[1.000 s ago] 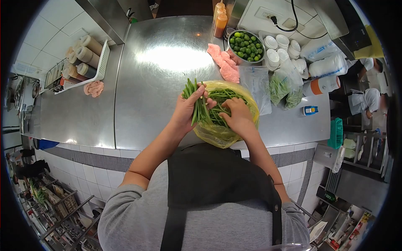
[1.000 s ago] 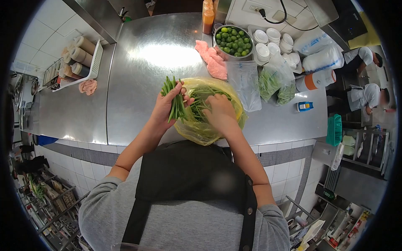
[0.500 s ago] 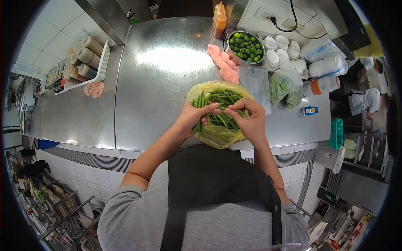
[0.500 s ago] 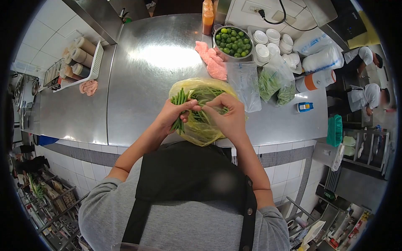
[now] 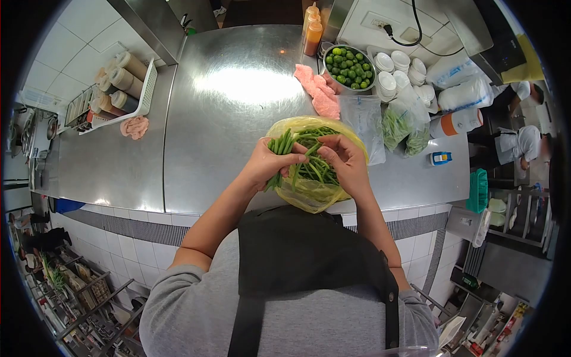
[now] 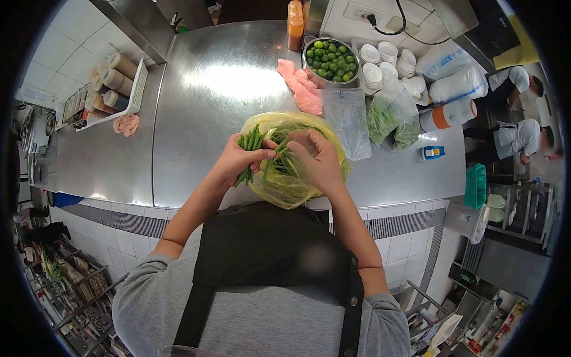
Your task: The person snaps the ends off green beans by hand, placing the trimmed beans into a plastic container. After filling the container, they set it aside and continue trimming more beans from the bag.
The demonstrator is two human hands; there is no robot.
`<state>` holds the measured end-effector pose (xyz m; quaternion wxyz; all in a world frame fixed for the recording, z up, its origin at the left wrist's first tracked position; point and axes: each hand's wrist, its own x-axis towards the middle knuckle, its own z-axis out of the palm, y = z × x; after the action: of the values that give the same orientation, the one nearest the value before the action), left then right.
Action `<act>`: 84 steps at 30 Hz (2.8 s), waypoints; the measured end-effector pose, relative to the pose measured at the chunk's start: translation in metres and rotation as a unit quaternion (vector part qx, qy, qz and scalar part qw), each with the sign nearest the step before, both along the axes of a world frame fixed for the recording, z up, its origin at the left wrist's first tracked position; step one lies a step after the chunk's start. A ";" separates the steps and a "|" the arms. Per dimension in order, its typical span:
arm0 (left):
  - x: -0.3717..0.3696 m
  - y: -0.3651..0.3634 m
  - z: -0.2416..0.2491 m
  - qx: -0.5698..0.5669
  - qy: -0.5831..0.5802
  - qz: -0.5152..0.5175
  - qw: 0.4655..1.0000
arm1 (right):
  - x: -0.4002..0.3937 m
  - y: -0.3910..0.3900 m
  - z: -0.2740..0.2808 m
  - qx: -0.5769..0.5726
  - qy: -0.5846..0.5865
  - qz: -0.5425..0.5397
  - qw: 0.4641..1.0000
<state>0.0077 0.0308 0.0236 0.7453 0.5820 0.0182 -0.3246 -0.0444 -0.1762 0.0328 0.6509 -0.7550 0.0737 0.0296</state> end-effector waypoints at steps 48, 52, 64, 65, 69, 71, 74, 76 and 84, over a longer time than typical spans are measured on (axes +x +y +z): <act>0.007 0.002 -0.008 -0.288 0.122 0.102 0.944 | 0.020 -0.038 -0.023 -0.197 0.042 -0.017 0.979; -0.001 -0.009 -0.002 -0.304 0.186 0.112 0.928 | 0.013 -0.042 -0.032 -0.217 -0.008 0.067 0.974; -0.007 -0.025 -0.017 0.047 -0.120 0.041 0.991 | 0.007 -0.015 0.012 -0.293 -0.159 0.069 0.940; -0.007 -0.027 -0.021 0.077 -0.192 0.025 0.978 | 0.007 -0.013 0.014 -0.306 -0.212 0.086 0.924; -0.006 -0.032 -0.035 0.123 -0.273 0.039 0.953 | 0.010 -0.013 0.007 -0.324 -0.195 0.071 0.923; -0.004 -0.031 -0.038 0.114 -0.257 0.060 0.958 | 0.010 -0.025 -0.010 -0.333 -0.148 0.087 0.927; -0.002 -0.025 -0.037 0.105 -0.218 0.083 0.967 | -0.003 -0.027 -0.007 -0.405 0.057 0.180 0.895; 0.000 -0.023 -0.032 0.104 -0.197 0.087 0.971 | -0.009 -0.026 -0.023 -0.423 0.045 0.172 0.889; -0.003 -0.030 -0.048 0.167 -0.407 0.018 0.898 | 0.002 -0.021 -0.003 -0.331 -0.111 0.074 0.934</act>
<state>0.0043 0.0010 -0.0240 0.5855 0.7785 -0.2226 -0.0382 -0.0423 -0.1972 0.0295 0.3638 -0.9296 -0.0494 -0.0320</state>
